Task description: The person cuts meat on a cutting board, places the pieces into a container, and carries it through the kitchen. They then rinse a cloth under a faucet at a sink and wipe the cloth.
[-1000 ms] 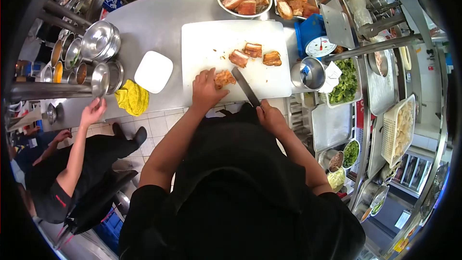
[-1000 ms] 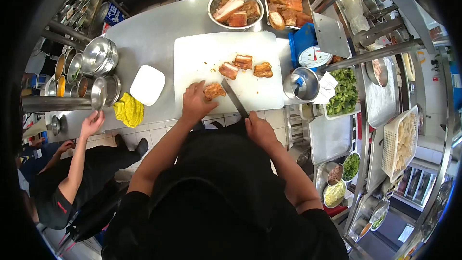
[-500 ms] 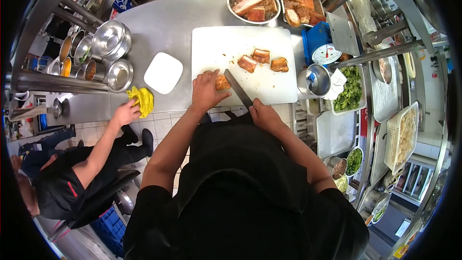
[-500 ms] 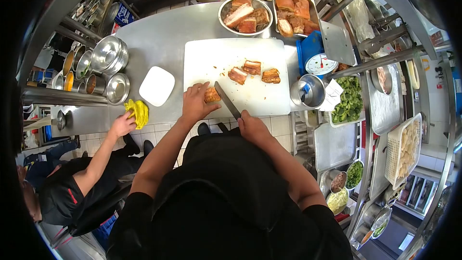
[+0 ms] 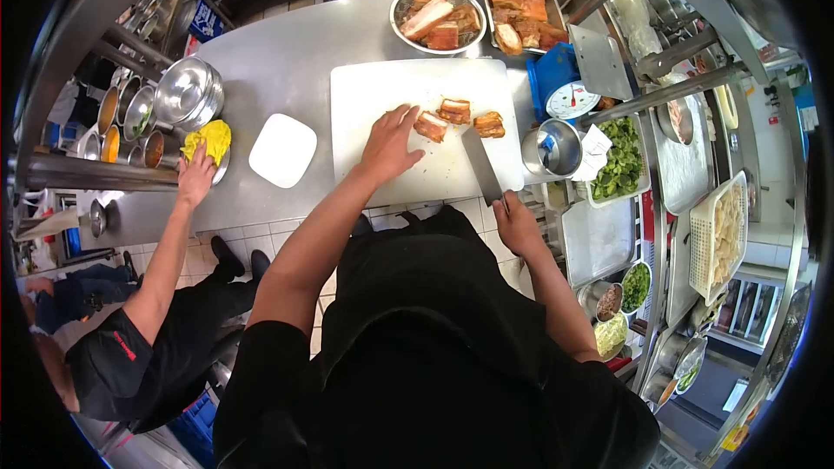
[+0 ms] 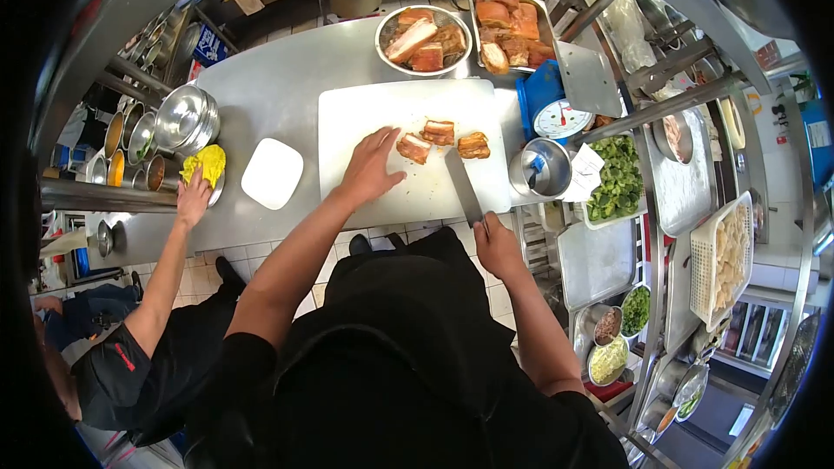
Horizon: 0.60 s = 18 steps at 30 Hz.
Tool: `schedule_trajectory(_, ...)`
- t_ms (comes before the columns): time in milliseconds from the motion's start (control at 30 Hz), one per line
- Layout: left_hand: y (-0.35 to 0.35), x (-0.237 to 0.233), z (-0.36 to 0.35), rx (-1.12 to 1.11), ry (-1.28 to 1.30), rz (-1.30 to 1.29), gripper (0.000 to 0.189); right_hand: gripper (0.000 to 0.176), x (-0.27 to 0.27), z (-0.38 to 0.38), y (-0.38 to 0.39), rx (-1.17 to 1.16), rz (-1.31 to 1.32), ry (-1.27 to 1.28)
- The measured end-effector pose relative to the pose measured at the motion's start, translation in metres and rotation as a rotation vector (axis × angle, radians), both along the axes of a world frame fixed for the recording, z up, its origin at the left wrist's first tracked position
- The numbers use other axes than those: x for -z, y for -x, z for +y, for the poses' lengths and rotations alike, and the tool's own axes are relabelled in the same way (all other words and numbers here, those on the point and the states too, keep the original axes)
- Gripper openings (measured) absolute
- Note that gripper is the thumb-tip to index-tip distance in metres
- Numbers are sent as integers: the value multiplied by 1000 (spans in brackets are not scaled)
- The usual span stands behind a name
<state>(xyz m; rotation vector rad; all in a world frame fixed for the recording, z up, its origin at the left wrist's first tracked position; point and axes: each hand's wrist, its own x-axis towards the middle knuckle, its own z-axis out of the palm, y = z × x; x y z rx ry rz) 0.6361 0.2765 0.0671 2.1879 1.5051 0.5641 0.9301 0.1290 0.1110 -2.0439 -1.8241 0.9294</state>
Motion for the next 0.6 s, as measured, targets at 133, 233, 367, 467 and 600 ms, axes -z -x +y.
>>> schedule_trajectory(133, -21, 16, 38, 189, -135, 38, 77, 26, 20, 23, 4, -32, -6, -85)
schedule_trajectory(233, -19, 5, 36, 265, 93, 97, 69, 24, 13, 27, 11, -39, -14, -90)
schedule_trajectory(367, -19, -5, -5, 135, 122, 133, 66, 23, -15, 19, 29, -4, -2, -41)
schedule_trajectory(467, -18, 5, -20, 51, 49, -21, 67, 24, -10, 30, 49, -47, 12, -50)
schedule_trajectory(600, -17, 10, -19, 41, 41, -213, 57, 22, 7, 59, 75, -122, -7, -92)
